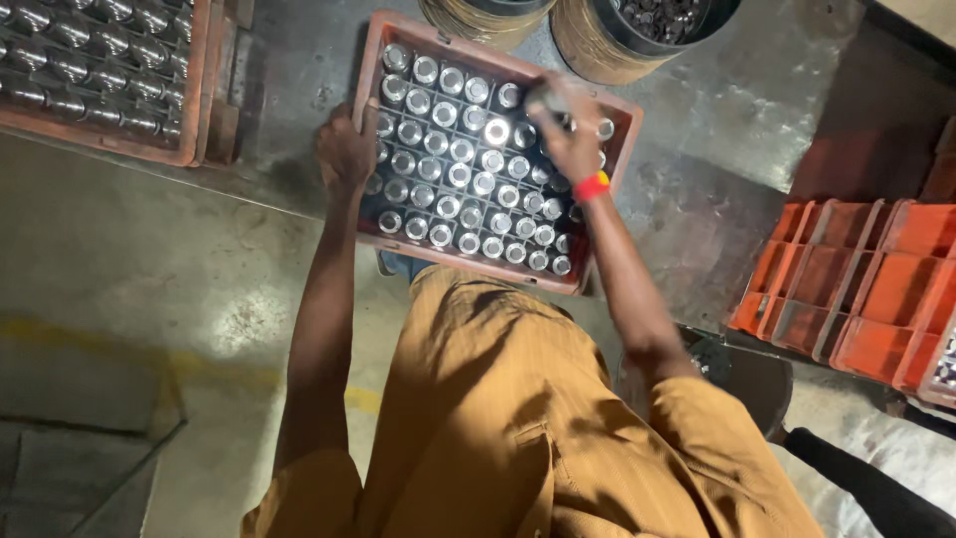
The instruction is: The person uses a cylindrical tool to rub and polish small metal parts arranged in a tray. They repeatedly dip the tool into a bucket and apply it to the parts, then move the tray aside and bring a new one into position.
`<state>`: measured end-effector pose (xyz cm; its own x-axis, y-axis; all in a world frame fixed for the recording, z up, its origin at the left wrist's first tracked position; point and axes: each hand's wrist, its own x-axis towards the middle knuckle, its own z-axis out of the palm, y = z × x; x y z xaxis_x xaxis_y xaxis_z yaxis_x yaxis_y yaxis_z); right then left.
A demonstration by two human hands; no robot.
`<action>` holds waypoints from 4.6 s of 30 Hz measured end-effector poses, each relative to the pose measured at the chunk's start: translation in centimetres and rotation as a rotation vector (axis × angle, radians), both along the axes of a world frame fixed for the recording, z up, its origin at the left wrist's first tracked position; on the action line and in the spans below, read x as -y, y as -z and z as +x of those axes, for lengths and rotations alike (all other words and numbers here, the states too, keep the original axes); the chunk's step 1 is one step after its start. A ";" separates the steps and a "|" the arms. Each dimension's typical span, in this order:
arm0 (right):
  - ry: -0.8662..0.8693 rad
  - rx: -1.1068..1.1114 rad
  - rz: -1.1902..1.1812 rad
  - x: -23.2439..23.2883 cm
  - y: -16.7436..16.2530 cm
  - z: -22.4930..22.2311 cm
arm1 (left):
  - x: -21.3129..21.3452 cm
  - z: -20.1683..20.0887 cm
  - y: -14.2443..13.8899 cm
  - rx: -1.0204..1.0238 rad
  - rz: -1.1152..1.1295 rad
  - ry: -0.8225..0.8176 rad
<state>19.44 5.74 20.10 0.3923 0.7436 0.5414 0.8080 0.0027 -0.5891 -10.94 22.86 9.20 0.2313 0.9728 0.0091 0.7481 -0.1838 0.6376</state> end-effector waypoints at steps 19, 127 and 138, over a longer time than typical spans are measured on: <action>0.100 -0.034 -0.037 5.7 0.0 -1.6 | -0.1 0.4 0.2 -0.046 -0.154 -0.037; 0.060 -0.109 0.253 9.0 1.9 -19.7 | 0.8 -2.2 -3.5 0.417 -0.159 0.032; 0.122 -0.041 0.059 4.5 1.1 -17.4 | 2.8 -4.5 -4.1 0.565 -0.057 0.090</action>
<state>2.01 1.25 18.98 0.5008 0.6560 0.5647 0.7796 -0.0585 -0.6235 -15.39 20.09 13.27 0.2876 0.9521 0.1036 0.2715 -0.1848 0.9445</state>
